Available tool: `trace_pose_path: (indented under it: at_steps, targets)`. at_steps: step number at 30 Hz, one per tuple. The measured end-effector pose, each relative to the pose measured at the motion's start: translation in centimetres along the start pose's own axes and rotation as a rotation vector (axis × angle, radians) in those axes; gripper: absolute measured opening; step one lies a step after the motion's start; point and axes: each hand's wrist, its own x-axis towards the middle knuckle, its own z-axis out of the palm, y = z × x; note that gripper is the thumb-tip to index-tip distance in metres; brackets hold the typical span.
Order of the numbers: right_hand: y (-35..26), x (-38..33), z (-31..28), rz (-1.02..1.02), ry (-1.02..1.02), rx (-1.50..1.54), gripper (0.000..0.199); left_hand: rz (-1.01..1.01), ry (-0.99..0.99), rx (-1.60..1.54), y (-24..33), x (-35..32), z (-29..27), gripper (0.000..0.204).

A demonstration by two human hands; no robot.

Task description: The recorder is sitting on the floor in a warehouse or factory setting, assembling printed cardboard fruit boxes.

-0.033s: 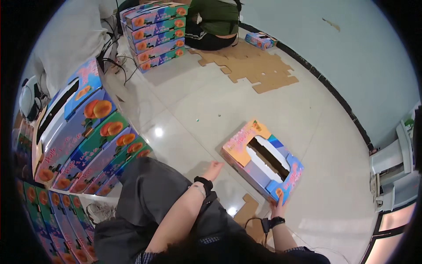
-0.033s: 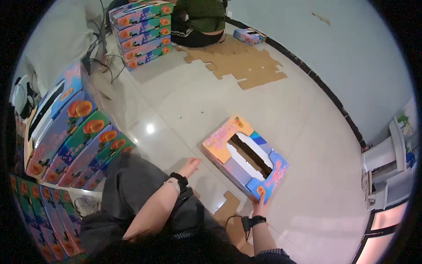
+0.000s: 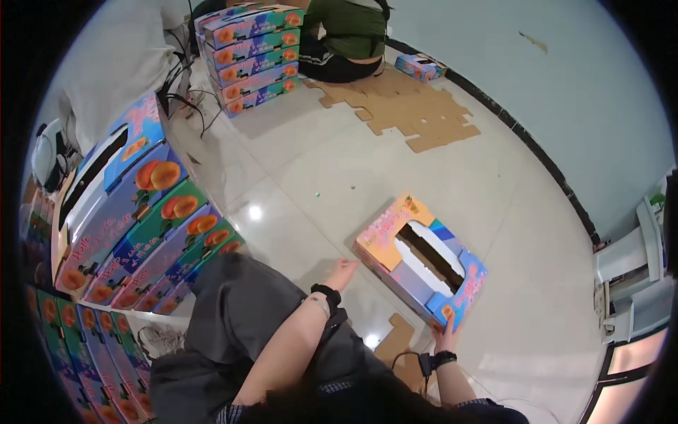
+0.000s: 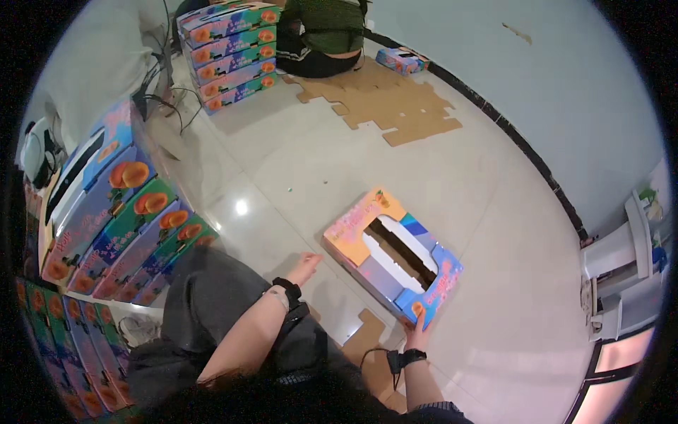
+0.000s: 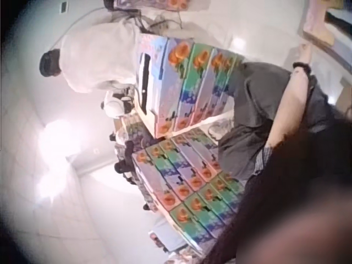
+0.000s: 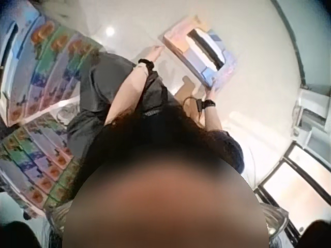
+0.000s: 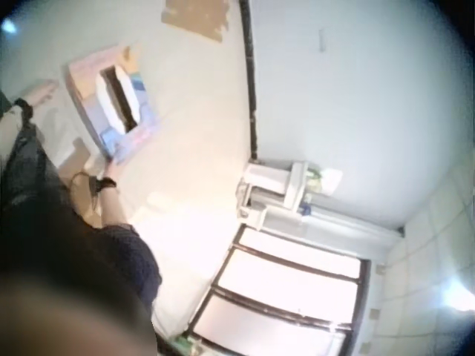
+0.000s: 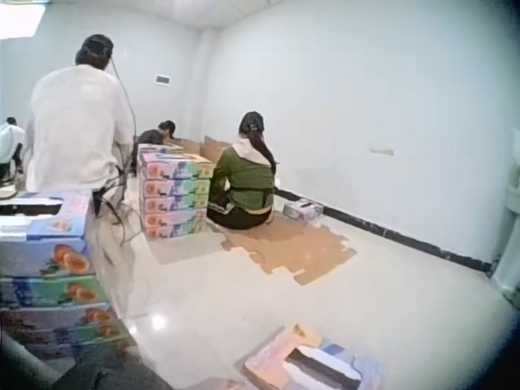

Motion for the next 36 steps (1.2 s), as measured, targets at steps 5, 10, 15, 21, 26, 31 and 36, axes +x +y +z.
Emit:
trace_pose_path:
  at_steps: [5,10,15,21,26,31,36]
  targets:
    - [-2.1,-1.3,1.3,0.081,-0.062,0.279,0.051,-0.002,0.091,-0.086,0.9,0.5,-0.7,0.088]
    - [-0.7,-1.8,0.7,0.084,0.006,0.411,0.052,-0.072,-0.145,-0.147,1.7,0.6,-1.3,0.094]
    - [-2.9,-3.4,1.8,0.066,0.029,0.369,0.051,0.126,-0.127,-0.118,1.2,0.3,-2.0,0.077]
    - [-3.8,-5.3,3.3,0.024,-0.106,0.442,0.048,0.238,0.043,-0.301,6.0,-4.5,-2.1,0.053]
    - [-8.7,-5.0,6.6,-0.127,-0.209,0.568,0.048,0.555,0.151,-0.520,9.5,-9.6,-5.2,0.041]
    - [-15.9,-3.7,12.0,-0.250,-0.294,0.652,0.050,1.113,0.387,-0.412,14.6,-19.5,-10.4,0.038]
    - [-21.2,-5.2,21.3,-0.533,-0.661,0.894,0.049,1.431,0.838,-0.452,15.4,-30.0,-16.1,0.042]
